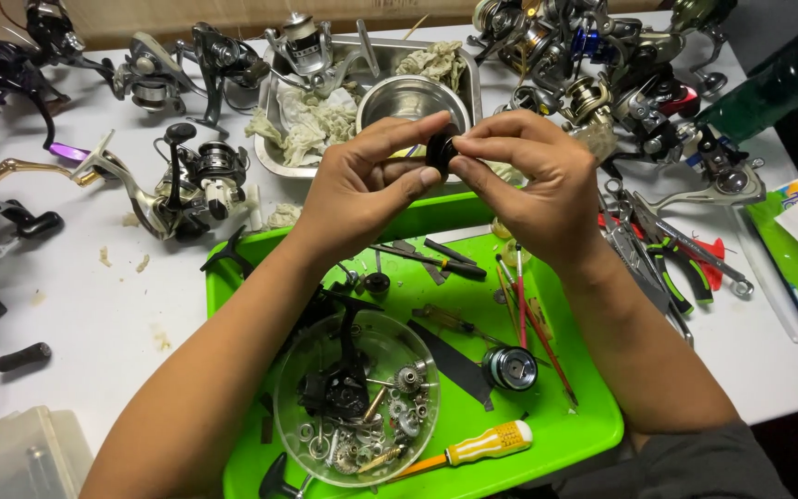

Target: Disassembling, cleaning, greasing, and reassembling components of a fishing reel on a workbench.

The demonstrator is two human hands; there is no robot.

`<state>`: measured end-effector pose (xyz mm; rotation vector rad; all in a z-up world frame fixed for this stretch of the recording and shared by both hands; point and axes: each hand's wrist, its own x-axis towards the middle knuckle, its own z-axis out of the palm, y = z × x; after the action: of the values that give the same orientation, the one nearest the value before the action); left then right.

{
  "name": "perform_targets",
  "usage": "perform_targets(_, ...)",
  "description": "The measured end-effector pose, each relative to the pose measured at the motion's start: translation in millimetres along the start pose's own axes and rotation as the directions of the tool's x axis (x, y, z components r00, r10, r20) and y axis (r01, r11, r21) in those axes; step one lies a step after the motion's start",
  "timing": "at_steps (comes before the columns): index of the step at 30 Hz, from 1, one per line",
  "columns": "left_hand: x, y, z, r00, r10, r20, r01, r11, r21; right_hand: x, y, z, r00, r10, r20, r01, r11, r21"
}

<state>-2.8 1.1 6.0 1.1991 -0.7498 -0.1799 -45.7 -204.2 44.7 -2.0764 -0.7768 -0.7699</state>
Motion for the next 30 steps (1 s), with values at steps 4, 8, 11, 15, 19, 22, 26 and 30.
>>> perform_targets(4,0.7,1.3,8.2,0.998,-0.038,-0.043,0.036,0.998,-0.043,-1.0,-1.4,2.6,0.998,-0.058,-0.039,0.056,0.997,-0.05)
perform_targets(8,1.2,-0.5,13.6,0.994,-0.035,-0.106,0.028,0.998,-0.065,-1.2,-6.6,6.0,0.996,-0.075,-0.054,0.072,0.996,-0.054)
perform_targets(11,2.1,-0.3,16.8,0.99,-0.009,-0.138,0.004,0.999,-0.038,-2.1,-9.3,8.7,0.994,-0.1,-0.05,0.095,0.992,-0.08)
perform_targets(15,2.6,1.5,20.2,0.983,0.019,-0.185,-0.01,0.999,0.046,-3.9,-7.9,10.2,0.994,-0.105,-0.041,0.101,0.991,-0.092)
perform_targets(19,2.4,2.2,20.8,0.976,0.03,-0.214,-0.007,0.994,0.11,-3.4,-10.0,10.7,0.995,-0.097,-0.022,0.094,0.992,-0.089)
perform_targets(22,2.8,5.5,23.9,0.97,0.03,-0.241,0.008,0.988,0.154,-4.1,-11.6,11.6,0.994,-0.105,-0.014,0.104,0.991,-0.088)
perform_targets(26,3.1,4.2,25.4,0.963,0.004,-0.27,0.033,0.991,0.131,-4.6,-13.8,12.9,0.994,-0.105,0.018,0.106,0.988,-0.112)
perform_targets(30,3.6,2.8,26.4,0.948,-0.033,-0.316,0.065,0.994,0.091,-6.9,-12.9,14.7,0.994,-0.112,0.012,0.113,0.99,-0.08)
